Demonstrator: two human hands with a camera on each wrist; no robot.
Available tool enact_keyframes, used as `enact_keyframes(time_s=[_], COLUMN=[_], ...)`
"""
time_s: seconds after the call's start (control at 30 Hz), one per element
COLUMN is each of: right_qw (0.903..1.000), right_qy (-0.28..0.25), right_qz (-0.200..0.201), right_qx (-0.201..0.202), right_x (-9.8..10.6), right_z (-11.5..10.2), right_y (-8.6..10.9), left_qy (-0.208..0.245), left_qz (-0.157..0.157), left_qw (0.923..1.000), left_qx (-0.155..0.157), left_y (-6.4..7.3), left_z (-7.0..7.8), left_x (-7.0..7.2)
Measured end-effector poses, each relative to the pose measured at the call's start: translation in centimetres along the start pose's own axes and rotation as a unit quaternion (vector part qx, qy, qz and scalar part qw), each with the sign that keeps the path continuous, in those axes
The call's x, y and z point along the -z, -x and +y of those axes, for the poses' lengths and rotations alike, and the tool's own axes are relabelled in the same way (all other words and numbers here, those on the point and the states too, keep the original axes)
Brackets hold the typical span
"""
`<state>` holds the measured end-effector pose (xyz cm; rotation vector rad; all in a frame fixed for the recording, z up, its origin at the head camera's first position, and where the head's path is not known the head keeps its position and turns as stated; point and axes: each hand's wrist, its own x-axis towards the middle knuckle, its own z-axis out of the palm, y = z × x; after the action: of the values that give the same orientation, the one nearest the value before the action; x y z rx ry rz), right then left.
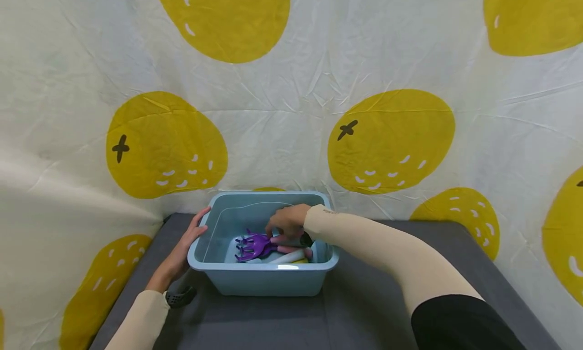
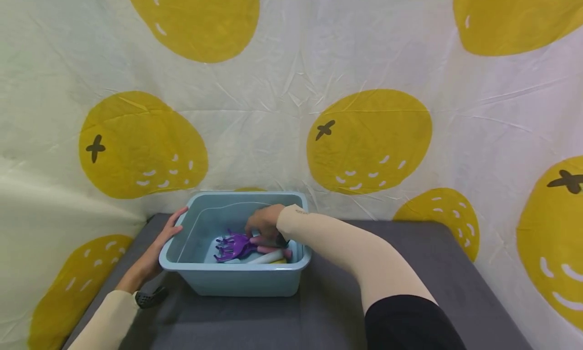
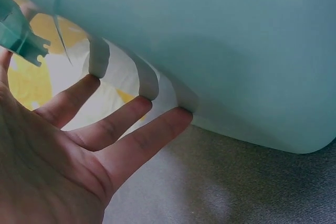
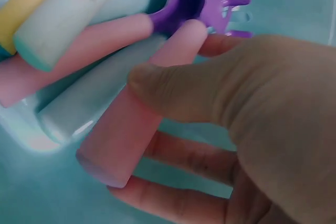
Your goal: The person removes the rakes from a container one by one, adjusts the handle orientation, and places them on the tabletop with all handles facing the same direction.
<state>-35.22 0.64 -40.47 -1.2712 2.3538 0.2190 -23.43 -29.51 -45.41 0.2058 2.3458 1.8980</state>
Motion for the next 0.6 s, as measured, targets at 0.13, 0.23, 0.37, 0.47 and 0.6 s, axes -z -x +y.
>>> enact_keyframes(time_s=[0.13, 0.23, 0.37, 0.47, 0.6], right_qw=[0.9995, 0.9990, 0.9992, 0.9994, 0.9990], right_qy=[0.025, 0.039, 0.026, 0.017, 0.027], right_qz=[0.015, 0.022, 0.023, 0.022, 0.035], right_qx=[0.006, -0.005, -0.019, -0.020, -0.012], right_x=[0.80, 1.11, 1.14, 0.98, 0.82], right_z=[-0.32, -0.49, -0.52, -0.41, -0.38], right_y=[0.43, 0.80, 0.98, 0.84, 0.48], left_qy=[0.000, -0.003, -0.004, -0.002, 0.000], left_qz=[0.002, 0.004, 0.006, 0.007, 0.010], left_qw=[1.0000, 1.0000, 1.0000, 1.0000, 0.9999], left_qx=[-0.002, -0.001, 0.003, 0.004, 0.003], left_y=[-0.06, -0.03, 0.00, -0.08, -0.23], left_z=[0.13, 0.28, 0.36, 0.34, 0.31], left_x=[-0.09, -0.26, -0.43, -0.48, -0.53])
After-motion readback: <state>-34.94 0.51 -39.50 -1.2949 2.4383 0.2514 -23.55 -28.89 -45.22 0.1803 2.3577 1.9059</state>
